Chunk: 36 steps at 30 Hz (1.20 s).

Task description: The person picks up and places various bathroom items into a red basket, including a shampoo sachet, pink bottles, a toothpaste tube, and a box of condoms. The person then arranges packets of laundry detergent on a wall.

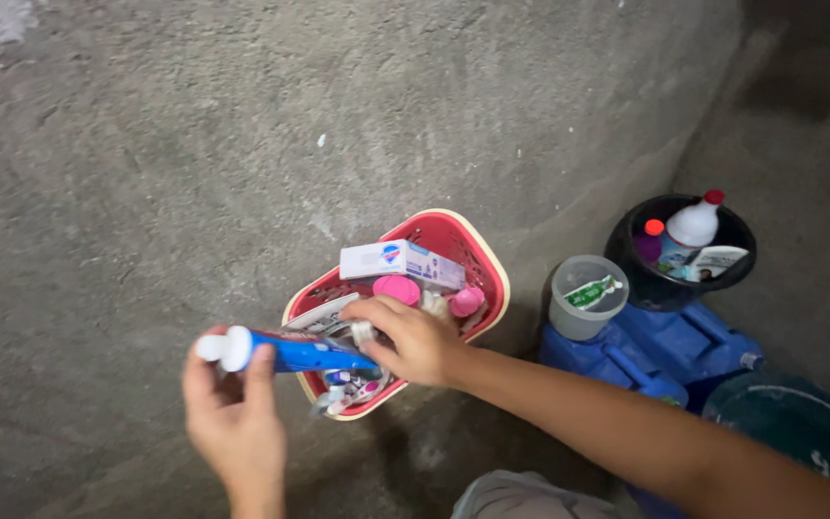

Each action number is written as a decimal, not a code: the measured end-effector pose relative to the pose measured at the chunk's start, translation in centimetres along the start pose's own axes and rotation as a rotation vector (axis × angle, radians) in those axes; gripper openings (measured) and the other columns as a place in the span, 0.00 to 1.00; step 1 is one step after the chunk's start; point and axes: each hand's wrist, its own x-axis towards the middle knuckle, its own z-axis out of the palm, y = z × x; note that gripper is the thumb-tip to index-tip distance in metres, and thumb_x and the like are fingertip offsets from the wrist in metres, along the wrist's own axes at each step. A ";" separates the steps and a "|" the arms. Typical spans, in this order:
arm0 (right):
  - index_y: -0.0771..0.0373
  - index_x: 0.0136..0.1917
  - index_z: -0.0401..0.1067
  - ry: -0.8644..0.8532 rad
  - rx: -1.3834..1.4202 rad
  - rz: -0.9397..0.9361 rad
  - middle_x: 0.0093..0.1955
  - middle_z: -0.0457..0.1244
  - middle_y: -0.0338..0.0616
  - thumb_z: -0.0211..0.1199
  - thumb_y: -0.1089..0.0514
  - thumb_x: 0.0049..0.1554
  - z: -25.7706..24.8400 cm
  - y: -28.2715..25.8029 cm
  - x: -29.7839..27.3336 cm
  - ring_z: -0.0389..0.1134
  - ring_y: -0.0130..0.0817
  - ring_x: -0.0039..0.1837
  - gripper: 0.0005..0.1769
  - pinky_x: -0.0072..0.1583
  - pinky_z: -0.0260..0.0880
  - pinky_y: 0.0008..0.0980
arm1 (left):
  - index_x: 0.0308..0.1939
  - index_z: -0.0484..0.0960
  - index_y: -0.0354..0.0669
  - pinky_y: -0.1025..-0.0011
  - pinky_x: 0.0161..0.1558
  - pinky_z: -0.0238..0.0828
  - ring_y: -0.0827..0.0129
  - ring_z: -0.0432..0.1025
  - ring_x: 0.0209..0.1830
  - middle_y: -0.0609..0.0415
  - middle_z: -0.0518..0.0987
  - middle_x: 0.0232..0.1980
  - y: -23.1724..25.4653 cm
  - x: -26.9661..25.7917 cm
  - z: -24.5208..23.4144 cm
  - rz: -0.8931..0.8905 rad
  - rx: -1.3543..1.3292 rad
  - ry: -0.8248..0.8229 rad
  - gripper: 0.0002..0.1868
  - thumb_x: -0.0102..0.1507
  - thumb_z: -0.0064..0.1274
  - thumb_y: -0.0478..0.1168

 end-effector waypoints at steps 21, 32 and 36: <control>0.59 0.72 0.68 -0.046 0.048 -0.083 0.66 0.65 0.44 0.70 0.51 0.57 -3.2 -6.8 -0.4 0.67 0.44 0.68 0.32 0.69 0.62 0.45 | 0.70 0.70 0.40 0.66 0.52 0.79 0.69 0.77 0.51 0.54 0.79 0.55 1.4 1.2 -2.8 -0.374 -0.497 0.165 0.23 0.71 0.51 0.42; 0.67 0.77 0.60 0.108 -0.256 -0.234 0.58 0.60 0.50 0.73 0.55 0.50 -3.2 -8.7 -1.6 0.61 0.48 0.60 0.46 0.62 0.60 0.45 | 0.77 0.53 0.41 0.53 0.64 0.68 0.50 0.69 0.68 0.40 0.66 0.76 3.3 1.3 -1.0 -0.479 -0.593 0.024 0.31 0.70 0.37 0.42; 0.67 0.78 0.59 0.096 -0.272 -0.256 0.58 0.59 0.50 0.75 0.55 0.50 -2.9 -8.9 -2.4 0.60 0.48 0.58 0.48 0.60 0.61 0.45 | 0.79 0.50 0.39 0.50 0.68 0.67 0.44 0.65 0.72 0.37 0.61 0.79 4.0 1.4 -0.9 -0.414 -0.638 -0.046 0.33 0.69 0.35 0.40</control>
